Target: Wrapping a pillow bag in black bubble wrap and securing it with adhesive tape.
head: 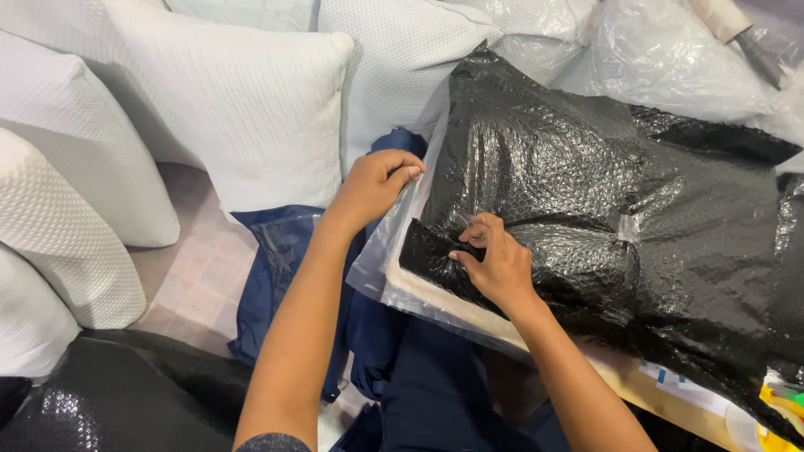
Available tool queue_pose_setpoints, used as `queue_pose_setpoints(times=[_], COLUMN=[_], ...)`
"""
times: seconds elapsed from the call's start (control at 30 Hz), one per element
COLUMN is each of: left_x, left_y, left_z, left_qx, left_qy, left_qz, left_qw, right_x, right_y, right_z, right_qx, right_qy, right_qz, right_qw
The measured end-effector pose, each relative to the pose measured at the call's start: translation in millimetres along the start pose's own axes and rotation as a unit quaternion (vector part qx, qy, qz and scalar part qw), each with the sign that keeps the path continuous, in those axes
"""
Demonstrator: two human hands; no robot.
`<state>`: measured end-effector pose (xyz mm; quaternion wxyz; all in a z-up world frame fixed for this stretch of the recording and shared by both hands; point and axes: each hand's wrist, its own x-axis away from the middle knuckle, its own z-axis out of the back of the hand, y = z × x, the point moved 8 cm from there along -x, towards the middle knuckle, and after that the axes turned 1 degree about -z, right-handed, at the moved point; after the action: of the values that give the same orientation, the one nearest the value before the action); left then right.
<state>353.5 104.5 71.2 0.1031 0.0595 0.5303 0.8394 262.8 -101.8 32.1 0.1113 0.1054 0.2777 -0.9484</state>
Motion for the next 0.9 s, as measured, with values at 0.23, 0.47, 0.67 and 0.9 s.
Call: queue_pose_setpoints(times=[0.23,0.47,0.67,0.9], left_x=[65.7,73.2,64.8,59.4], left_y=[-109.6,-149.2,-150.6,-148.9], left_z=[-70.7,-125.3,-133.4,-139.6], left_qx=[0.266,0.354,0.355,0.293], left_qy=[-0.014,0.180,0.217,0.231], left_qz=[0.101,0.129,0.159,0.199], left_qw=[0.958,0.909,0.895,0.906], right_x=[-2.1,0.3,-3.7,-45.0], right_y=[5.8,11.0,0.8,-50.5], right_z=[-1.6,-4.7,6.9,18.0], right_qx=[-0.017,-0.036,-0.066,0.123], right_qy=[-0.022,-0.058,-0.117,0.034], right_qz=[-0.032,-0.060,-0.075,0.060], right_qw=[0.999,0.996,0.988,0.990])
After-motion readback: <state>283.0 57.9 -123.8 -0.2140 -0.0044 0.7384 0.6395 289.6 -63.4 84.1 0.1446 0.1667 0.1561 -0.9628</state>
